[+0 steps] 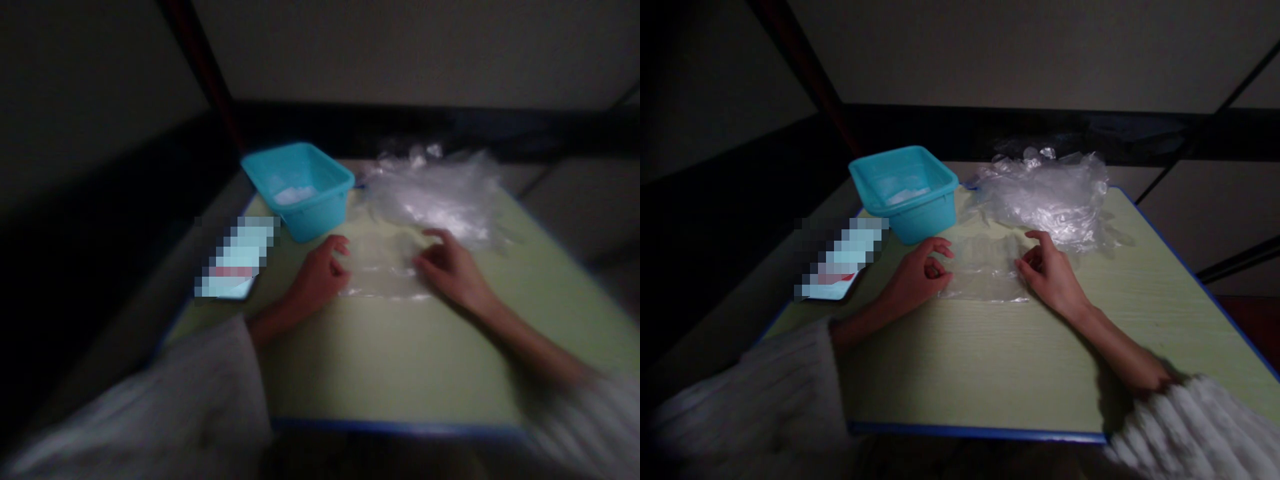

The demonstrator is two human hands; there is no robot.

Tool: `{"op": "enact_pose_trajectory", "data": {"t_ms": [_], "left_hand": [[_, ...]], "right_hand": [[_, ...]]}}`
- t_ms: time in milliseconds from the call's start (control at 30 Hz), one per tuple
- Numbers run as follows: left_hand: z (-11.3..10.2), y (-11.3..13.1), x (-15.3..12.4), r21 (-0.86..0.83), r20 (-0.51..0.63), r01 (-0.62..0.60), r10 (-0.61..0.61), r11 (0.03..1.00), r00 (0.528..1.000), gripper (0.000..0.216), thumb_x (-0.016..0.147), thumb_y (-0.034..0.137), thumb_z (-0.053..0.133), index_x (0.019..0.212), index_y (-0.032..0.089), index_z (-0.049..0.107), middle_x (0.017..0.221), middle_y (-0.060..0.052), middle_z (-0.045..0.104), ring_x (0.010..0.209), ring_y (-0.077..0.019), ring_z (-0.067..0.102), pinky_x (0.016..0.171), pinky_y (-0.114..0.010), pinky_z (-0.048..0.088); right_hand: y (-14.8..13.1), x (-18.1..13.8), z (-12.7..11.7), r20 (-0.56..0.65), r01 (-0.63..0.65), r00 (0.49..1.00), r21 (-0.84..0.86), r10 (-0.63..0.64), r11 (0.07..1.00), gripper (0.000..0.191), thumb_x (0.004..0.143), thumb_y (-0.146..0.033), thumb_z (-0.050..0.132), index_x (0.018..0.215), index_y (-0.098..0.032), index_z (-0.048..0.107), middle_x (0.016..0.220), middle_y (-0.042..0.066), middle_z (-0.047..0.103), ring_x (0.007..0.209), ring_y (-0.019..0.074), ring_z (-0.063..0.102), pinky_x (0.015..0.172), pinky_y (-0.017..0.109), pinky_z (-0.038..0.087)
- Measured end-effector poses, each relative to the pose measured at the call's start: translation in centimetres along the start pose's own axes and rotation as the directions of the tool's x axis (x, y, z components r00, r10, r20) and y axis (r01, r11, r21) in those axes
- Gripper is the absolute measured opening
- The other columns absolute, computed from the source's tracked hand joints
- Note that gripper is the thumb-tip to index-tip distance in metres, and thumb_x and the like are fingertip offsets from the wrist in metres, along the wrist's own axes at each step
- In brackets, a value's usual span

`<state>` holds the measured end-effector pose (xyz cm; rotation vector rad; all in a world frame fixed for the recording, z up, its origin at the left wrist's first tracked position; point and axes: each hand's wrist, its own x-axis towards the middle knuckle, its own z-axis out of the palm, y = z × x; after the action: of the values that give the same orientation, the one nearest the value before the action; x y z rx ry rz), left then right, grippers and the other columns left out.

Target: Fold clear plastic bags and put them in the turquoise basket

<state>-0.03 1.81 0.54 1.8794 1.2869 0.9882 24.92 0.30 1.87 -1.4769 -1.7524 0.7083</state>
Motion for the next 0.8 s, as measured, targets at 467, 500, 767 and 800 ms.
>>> {"op": "enact_pose_trajectory", "data": {"t_ms": [467,500,767,800], "left_hand": [[0.2,-0.2,0.1,0.005,0.004,-0.005,0.005,1.0,1.0,0.044,0.064,0.001,0.056,0.104,0.018,0.048,0.1,-0.001,0.058,0.054,-0.0031,0.05,0.048,-0.014,0.038],[0.1,-0.2,0.1,0.005,0.002,-0.006,0.006,1.0,1.0,0.044,0.064,0.001,0.056,0.104,0.018,0.048,0.1,-0.001,0.058,0.054,-0.0032,0.05,0.048,-0.014,0.038],[0.1,-0.3,0.2,0.008,-0.023,-0.007,0.007,1.0,1.0,0.042,0.065,0.003,0.057,0.102,0.019,0.049,0.1,-0.001,0.06,0.055,-0.0036,0.051,0.048,-0.015,0.039],[0.1,-0.3,0.2,0.008,-0.023,-0.006,0.006,1.0,1.0,0.041,0.065,0.003,0.056,0.102,0.018,0.049,0.1,-0.001,0.06,0.054,-0.0035,0.051,0.048,-0.015,0.039]], "right_hand": [[1.1,2.0,0.9,0.026,-0.018,1.0,0.261,0.011,0.965,0.052,0.073,-0.028,0.058,0.121,-0.021,0.038,0.098,0.009,0.06,0.063,0.0139,0.05,0.046,0.025,0.039],[1.3,2.1,1.0,0.02,-0.006,1.0,0.238,0.001,0.971,0.053,0.072,-0.027,0.057,0.122,-0.021,0.038,0.104,0.011,0.059,0.065,0.0147,0.05,0.047,0.026,0.041],[1.5,1.7,0.4,0.029,0.171,0.985,-0.093,-0.169,0.981,0.037,0.079,-0.02,0.052,0.116,-0.018,0.051,0.099,0.011,0.059,0.074,0.0205,0.057,0.057,0.033,0.047],[1.5,1.7,0.2,0.039,0.199,0.98,-0.115,-0.196,0.973,0.033,0.08,-0.022,0.052,0.113,-0.018,0.052,0.099,0.011,0.06,0.076,0.0214,0.058,0.059,0.034,0.048]]}}
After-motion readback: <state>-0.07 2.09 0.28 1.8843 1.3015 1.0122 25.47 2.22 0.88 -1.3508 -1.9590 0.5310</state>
